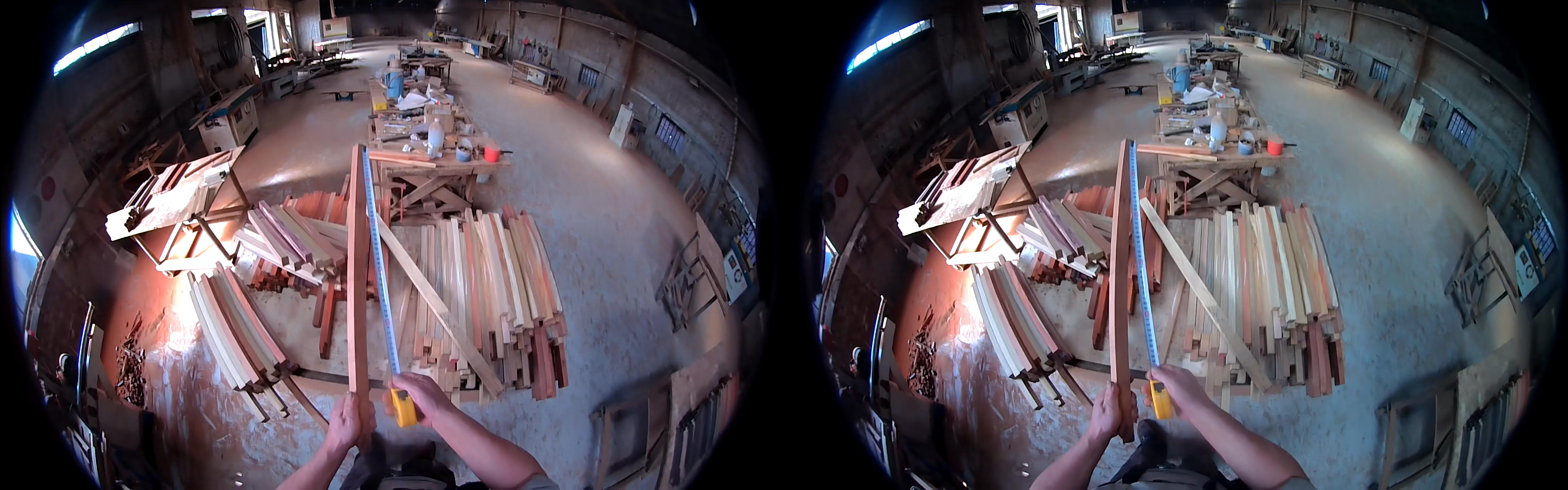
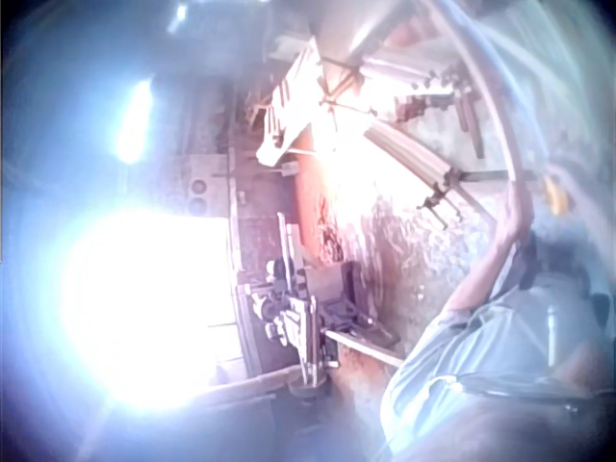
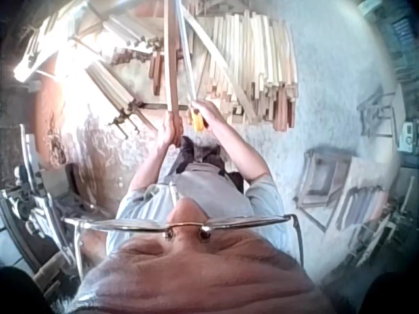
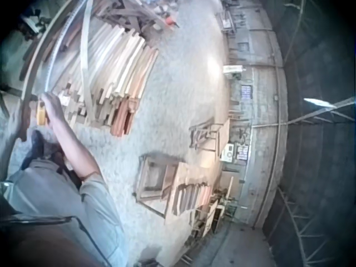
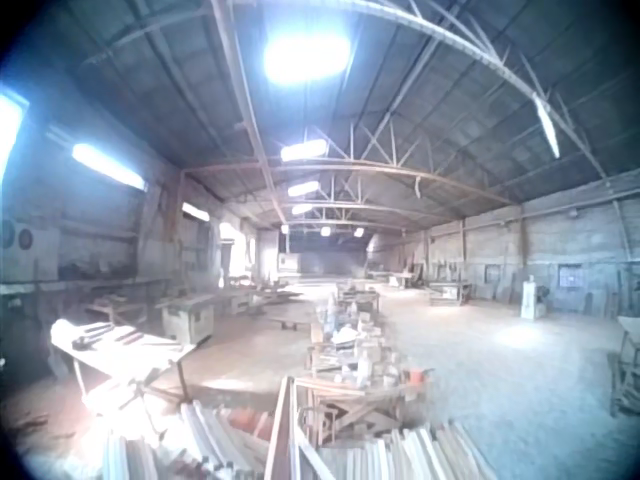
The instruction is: The person sorts and measures wooden planks in a workshop. They pick up planks, measure them with a tape measure, and stack them on a workbench.
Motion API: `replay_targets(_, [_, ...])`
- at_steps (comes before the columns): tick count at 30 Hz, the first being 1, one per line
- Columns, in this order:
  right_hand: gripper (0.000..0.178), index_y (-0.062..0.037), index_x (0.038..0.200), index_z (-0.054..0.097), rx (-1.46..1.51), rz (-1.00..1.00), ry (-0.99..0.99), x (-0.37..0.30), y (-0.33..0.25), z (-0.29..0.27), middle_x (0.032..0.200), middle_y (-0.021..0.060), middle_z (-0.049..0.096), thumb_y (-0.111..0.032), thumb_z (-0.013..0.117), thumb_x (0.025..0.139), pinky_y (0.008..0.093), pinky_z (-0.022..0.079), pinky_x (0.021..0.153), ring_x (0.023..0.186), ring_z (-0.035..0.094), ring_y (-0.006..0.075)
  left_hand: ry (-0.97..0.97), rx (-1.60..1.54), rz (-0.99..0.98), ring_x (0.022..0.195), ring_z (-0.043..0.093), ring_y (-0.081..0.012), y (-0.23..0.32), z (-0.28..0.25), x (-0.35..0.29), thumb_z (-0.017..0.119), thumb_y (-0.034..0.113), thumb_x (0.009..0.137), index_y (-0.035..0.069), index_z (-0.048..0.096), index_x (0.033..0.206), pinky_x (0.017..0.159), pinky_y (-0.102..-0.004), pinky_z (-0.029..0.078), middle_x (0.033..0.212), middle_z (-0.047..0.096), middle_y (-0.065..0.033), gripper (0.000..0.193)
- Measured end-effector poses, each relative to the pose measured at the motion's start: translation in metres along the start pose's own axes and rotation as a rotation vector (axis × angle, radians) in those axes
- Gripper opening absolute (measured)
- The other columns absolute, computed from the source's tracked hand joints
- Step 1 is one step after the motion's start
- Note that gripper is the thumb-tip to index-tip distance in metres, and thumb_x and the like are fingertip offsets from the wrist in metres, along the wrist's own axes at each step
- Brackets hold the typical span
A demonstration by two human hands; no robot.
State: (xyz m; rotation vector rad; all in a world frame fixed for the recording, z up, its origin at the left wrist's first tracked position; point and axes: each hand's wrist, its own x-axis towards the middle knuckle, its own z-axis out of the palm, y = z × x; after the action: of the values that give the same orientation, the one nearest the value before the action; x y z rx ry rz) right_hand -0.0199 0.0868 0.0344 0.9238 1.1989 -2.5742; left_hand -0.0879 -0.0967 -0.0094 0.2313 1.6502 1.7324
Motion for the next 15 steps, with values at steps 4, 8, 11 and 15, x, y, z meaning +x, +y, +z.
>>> replay_targets(4, [0.021,-0.0039,0.096,0.058,0.107,0.067,-0.090,-0.005,0.013,0.014,0.080,0.0114,0.064,-0.025,0.055,0.098,0.0341,0.056,0.063,0.066,0.065,0.0217,0.094,0.144,0.113,0.066,0.061,-0.0153,-0.001,0.000,0.012,0.026,0.038,0.106,0.001,0.060,0.092,0.059,-0.0283,0.051,0.078,0.063,-0.0080,0.052])
replay_targets(8, [0.025,-0.0015,0.099,0.061,0.030,0.150,-0.095,-0.029,0.050,0.016,0.083,0.0100,0.066,-0.026,0.056,0.098,0.0321,0.055,0.063,0.068,0.066,0.0193,0.181,0.096,0.212,0.064,0.059,-0.0137,-0.014,0.002,0.059,0.033,0.045,0.106,0.003,0.057,0.100,0.059,-0.0283,0.051,0.081,0.062,-0.0071,0.048])
replay_targets(11, [0.031,-0.0008,0.102,0.062,-0.097,0.172,-0.031,-0.046,0.062,0.012,0.083,0.0073,0.066,-0.030,0.055,0.099,0.0274,0.050,0.062,0.068,0.062,0.0138,0.079,-0.090,0.156,0.059,0.059,-0.0163,0.024,0.023,0.061,0.033,0.053,0.103,0.002,0.054,0.113,0.054,-0.0302,0.051,0.082,0.060,-0.0077,0.055])
replay_targets(15, [0.033,0.0015,0.102,0.063,-0.183,0.164,-0.024,-0.045,0.073,0.011,0.084,0.0063,0.066,-0.030,0.053,0.100,0.0257,0.048,0.063,0.070,0.059,0.0108,0.046,-0.312,0.129,0.058,0.059,-0.0179,0.045,0.027,0.056,0.031,0.057,0.101,0.003,0.046,0.127,0.051,-0.0310,0.052,0.079,0.057,-0.0077,0.062])
